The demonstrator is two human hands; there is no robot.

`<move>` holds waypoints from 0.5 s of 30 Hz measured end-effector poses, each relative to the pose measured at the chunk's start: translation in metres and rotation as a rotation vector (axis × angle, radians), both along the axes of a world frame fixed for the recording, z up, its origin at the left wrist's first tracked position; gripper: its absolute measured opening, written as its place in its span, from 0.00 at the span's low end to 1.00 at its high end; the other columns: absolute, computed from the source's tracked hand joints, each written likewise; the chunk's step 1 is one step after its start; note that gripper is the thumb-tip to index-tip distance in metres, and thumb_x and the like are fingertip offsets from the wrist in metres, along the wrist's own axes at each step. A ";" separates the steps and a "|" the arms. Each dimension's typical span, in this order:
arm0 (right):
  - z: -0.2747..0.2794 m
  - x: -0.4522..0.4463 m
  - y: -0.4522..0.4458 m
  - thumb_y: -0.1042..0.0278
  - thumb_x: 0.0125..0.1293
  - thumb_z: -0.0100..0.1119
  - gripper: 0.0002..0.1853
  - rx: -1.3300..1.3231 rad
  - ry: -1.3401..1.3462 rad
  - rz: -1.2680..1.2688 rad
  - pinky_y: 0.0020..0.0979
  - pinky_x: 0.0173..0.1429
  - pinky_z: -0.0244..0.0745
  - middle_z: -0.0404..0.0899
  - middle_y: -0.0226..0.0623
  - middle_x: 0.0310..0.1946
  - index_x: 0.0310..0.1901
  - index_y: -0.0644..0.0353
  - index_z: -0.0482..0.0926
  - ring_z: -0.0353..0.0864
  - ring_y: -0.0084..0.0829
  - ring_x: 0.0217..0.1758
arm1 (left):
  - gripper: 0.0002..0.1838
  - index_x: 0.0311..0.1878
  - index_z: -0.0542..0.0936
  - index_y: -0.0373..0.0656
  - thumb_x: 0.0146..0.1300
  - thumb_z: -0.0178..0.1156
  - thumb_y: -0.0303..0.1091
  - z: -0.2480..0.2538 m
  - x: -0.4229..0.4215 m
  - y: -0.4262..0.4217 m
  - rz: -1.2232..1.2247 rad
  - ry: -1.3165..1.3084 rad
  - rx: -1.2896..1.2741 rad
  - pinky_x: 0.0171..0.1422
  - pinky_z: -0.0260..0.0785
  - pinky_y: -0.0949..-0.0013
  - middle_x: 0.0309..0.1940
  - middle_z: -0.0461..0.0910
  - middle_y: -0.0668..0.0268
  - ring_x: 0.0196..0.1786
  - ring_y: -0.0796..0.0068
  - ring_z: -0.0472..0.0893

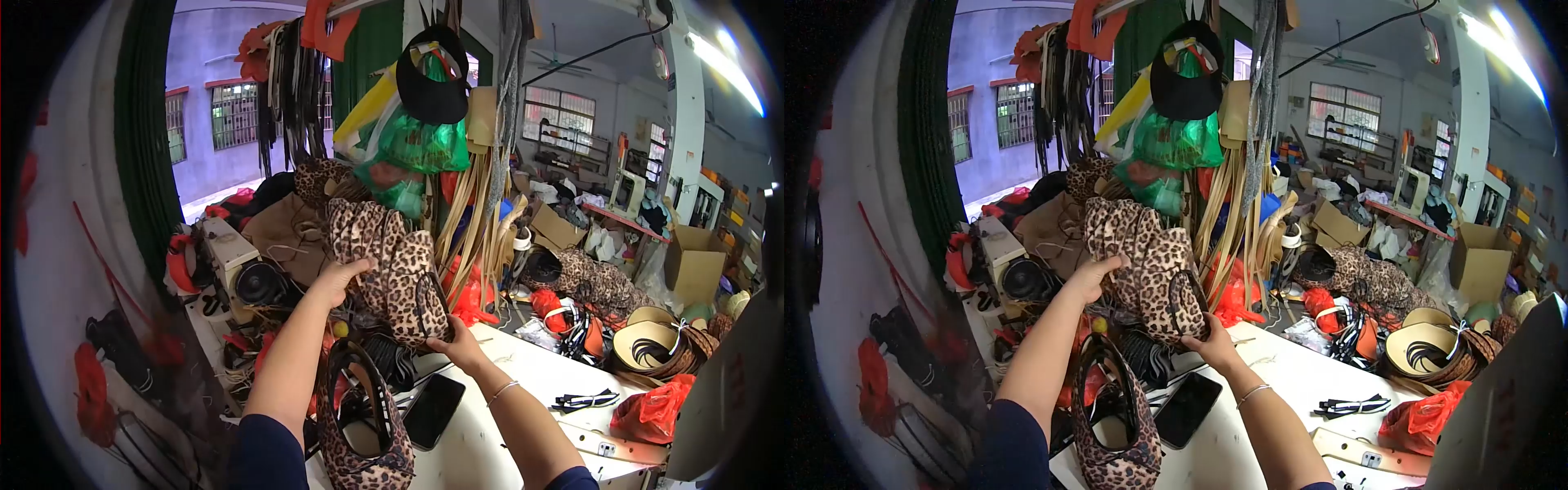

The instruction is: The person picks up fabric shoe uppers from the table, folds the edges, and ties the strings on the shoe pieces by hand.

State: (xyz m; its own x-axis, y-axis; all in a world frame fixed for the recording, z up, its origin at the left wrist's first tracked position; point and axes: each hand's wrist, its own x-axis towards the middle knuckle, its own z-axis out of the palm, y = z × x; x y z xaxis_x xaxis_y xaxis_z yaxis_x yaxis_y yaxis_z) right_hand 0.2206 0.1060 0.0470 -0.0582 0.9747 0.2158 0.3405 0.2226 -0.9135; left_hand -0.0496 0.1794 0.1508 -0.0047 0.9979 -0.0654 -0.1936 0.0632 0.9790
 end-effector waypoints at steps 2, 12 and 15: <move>-0.008 0.004 0.006 0.68 0.52 0.75 0.42 -0.083 0.158 0.082 0.32 0.63 0.70 0.75 0.47 0.56 0.65 0.68 0.61 0.75 0.35 0.58 | 0.24 0.50 0.83 0.39 0.51 0.72 0.41 -0.005 -0.001 -0.005 -0.242 0.002 0.204 0.74 0.50 0.56 0.56 0.79 0.60 0.65 0.67 0.71; 0.069 0.018 -0.118 0.79 0.48 0.74 0.37 0.307 0.355 -0.203 0.33 0.58 0.75 0.74 0.43 0.52 0.58 0.65 0.61 0.77 0.34 0.54 | 0.25 0.55 0.78 0.40 0.59 0.68 0.44 0.116 0.094 -0.114 -0.718 0.421 0.907 0.63 0.66 0.64 0.56 0.77 0.61 0.57 0.67 0.75; 0.101 0.019 -0.204 0.76 0.55 0.69 0.31 0.302 0.353 -0.262 0.29 0.59 0.72 0.74 0.38 0.53 0.59 0.66 0.63 0.76 0.28 0.53 | 0.34 0.62 0.71 0.38 0.56 0.69 0.45 0.133 0.140 -0.127 -0.716 0.003 0.814 0.58 0.69 0.65 0.54 0.79 0.60 0.56 0.67 0.77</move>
State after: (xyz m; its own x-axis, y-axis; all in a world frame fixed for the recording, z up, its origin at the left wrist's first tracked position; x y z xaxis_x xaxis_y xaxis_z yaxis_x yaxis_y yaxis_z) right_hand 0.2397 -0.0978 0.1477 0.3061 0.8381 0.4516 0.1031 0.4423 -0.8909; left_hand 0.0900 0.0522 0.2837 0.5970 0.5130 0.6167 -0.3680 -0.5080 0.7788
